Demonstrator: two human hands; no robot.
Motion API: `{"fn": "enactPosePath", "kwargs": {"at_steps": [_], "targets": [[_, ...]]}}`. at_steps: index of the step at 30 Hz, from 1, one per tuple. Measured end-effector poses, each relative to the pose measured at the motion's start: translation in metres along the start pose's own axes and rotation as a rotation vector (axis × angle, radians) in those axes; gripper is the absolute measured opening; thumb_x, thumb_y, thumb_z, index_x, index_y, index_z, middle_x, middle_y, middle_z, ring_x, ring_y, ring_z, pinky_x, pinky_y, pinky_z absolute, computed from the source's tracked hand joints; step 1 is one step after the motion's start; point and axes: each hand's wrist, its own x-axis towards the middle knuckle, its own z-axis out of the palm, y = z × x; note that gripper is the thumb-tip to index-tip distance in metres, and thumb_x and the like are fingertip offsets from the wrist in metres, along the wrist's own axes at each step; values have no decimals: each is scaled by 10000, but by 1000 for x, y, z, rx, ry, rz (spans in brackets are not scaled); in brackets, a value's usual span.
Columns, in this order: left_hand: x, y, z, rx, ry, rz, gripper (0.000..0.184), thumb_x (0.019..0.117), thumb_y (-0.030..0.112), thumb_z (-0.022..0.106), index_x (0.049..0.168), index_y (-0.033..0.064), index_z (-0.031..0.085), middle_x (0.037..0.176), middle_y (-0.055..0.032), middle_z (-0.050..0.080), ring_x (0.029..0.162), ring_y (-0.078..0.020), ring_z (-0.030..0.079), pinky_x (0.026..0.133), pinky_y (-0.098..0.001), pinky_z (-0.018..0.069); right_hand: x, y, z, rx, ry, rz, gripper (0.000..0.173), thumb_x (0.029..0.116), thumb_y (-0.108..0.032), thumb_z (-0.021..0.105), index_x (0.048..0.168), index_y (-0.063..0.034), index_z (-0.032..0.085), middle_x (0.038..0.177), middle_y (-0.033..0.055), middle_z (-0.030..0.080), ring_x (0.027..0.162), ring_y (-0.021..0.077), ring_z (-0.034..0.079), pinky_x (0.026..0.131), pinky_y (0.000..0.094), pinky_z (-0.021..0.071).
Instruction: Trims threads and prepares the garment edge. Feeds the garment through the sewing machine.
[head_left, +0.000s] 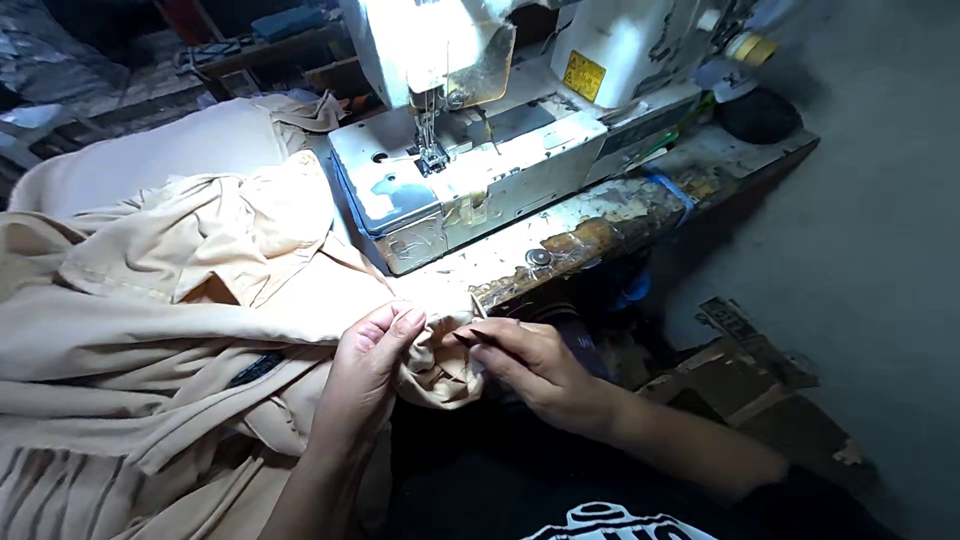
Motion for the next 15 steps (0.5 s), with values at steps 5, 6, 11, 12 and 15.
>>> {"fn": "enactPosePath", "kwargs": {"at_steps": [5,6,11,12,15], "targets": [[-4,4,-2,38,0,23,222,996,27,532,876,77,712,730,-12,700,666,-48,674,670,-211,584,6,5,13,-39,14,121,294,1078,-124,474,1144,69,685,857,47,685,617,-17,587,571,139,514],[-3,3,-2,43,-5,30,219,992,27,536,875,74,715,725,-11,698,660,-47,669,661,-209,581,6,4,13,-40,19,121,293,1078,-123,475,1139,72,684,852,47,683,610,-17,584,565,138,514],[-4,3,-2,47,-17,39,209,993,28,545,869,73,707,724,-6,683,657,-40,652,657,-195,565,7,3,15,-64,32,121,286,1074,-120,480,1121,74,684,808,36,666,593,-19,569,560,133,503],[-4,3,-2,47,-16,39,211,992,27,546,864,75,707,721,-4,682,653,-38,651,653,-193,565,7,3,15,-68,32,122,284,1072,-120,482,1118,72,685,806,35,665,593,-22,567,559,131,502],[-4,2,-1,52,-17,40,204,989,31,553,864,77,707,719,-6,680,649,-38,647,649,-191,562,5,2,14,-72,30,123,280,1071,-116,483,1118,71,686,825,39,670,602,-24,566,562,127,498]]}}
